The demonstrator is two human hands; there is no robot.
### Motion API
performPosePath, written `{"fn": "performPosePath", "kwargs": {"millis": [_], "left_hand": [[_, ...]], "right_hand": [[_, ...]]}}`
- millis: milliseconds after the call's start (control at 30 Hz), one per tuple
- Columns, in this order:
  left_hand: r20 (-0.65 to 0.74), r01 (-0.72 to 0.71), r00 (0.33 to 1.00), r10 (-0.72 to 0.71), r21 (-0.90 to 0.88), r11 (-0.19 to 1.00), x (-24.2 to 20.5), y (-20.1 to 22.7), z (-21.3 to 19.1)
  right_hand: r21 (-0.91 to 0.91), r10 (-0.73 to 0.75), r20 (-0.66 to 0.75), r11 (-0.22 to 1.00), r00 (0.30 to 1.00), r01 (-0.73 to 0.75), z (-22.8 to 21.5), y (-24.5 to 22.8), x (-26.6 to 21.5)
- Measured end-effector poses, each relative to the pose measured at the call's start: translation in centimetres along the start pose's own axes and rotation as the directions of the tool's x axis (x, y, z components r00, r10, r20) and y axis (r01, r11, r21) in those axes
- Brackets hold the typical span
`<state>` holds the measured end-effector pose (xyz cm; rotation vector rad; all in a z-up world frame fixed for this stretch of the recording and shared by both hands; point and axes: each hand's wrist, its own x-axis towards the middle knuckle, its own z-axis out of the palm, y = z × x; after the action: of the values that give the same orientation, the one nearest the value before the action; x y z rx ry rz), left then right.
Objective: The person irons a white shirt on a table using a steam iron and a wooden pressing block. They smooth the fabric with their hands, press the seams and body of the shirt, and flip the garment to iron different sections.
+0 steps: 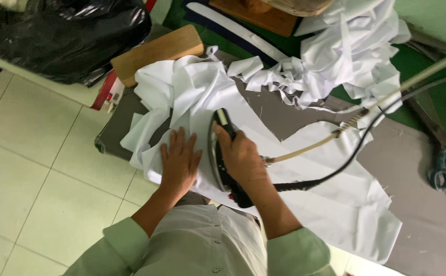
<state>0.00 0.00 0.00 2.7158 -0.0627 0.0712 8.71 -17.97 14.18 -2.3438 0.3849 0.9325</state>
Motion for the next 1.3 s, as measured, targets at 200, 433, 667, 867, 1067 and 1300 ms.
{"fn": "performPosePath", "kwargs": {"millis": [200, 433, 667, 867, 1067, 1300], "left_hand": [[-0.241, -0.187, 0.961, 0.135, -0.208, 0.960, 2.2, 0.0, -1.9], [-0.123, -0.126, 0.989, 0.079, -0.444, 0.887, 4.5, 3.2, -3.0], [0.026, -0.242, 0.966, 0.257, -0.259, 0.935, 4.4, 3.6, 0.9], [0.238, -0.160, 0.953, 0.189, -0.134, 0.978, 4.2, 4.0, 0.7], [-0.106, -0.360, 0.922, 0.371, 0.115, 0.926, 4.0, 3.4, 2.4], [-0.028, -0.281, 0.959, 0.282, 0.049, 0.959, 4.6, 6.1, 0.8]], "right_hand": [[0.132, -0.061, 0.004, 0.989, 0.998, 0.060, 1.3, -2.4, -1.3], [0.171, -0.073, -0.020, 0.982, 0.997, 0.075, -1.2, -3.3, -6.1], [0.259, 0.065, -0.156, 0.966, 0.986, -0.023, -2.2, 1.3, -2.6], [0.288, 0.141, -0.195, 0.954, 0.971, -0.081, -5.1, 4.0, -4.1], [0.352, 0.162, -0.267, 0.934, 0.950, -0.060, -6.8, 7.8, -5.3], [0.432, 0.199, -0.330, 0.901, 0.923, -0.040, -7.4, 18.1, -1.8]]}}
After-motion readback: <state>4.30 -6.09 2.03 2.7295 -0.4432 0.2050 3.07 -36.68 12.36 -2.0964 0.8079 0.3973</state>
